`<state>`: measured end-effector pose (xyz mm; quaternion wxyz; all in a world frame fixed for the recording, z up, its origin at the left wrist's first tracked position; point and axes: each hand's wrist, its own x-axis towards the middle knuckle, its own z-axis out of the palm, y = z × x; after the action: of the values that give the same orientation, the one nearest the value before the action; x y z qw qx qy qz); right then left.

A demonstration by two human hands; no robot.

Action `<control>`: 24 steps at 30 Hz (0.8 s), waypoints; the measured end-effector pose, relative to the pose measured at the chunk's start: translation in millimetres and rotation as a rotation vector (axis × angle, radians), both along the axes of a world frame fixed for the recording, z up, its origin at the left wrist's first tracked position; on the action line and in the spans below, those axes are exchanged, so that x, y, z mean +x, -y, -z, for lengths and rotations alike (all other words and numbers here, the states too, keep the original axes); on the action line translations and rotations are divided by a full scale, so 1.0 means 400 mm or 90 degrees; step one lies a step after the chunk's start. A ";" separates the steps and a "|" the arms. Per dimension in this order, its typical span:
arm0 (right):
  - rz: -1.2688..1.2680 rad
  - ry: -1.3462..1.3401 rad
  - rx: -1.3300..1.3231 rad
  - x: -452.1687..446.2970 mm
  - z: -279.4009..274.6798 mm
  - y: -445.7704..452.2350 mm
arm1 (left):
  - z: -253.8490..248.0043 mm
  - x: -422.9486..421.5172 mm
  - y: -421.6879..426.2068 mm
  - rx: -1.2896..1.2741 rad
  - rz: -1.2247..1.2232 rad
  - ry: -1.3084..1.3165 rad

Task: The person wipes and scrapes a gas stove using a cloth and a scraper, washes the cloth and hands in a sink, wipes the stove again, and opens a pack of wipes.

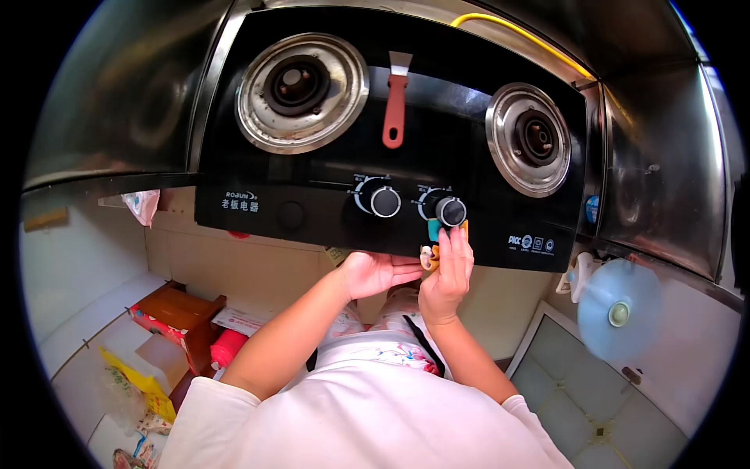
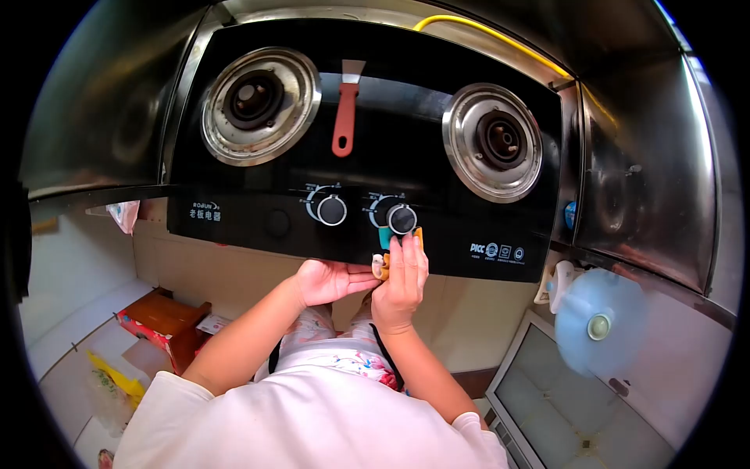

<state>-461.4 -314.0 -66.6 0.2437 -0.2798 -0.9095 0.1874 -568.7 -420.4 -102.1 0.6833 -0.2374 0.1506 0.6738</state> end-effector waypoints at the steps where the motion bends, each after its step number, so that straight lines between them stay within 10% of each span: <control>1: -0.004 0.002 0.004 -0.001 0.003 0.011 | 0.003 -0.001 0.006 0.019 -0.002 0.007; 5: -0.050 -0.029 -0.018 -0.021 0.007 0.079 | 0.093 0.007 0.059 0.293 -0.100 0.220; 24: -0.322 -0.146 -0.352 -0.233 -0.032 0.218 | 0.021 -0.031 0.315 0.162 -0.336 0.001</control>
<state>-554.7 -401.3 -53.8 0.2049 -0.0794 -0.8318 0.5098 -581.0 -546.5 -110.5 0.5088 -0.1810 -0.0029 0.8416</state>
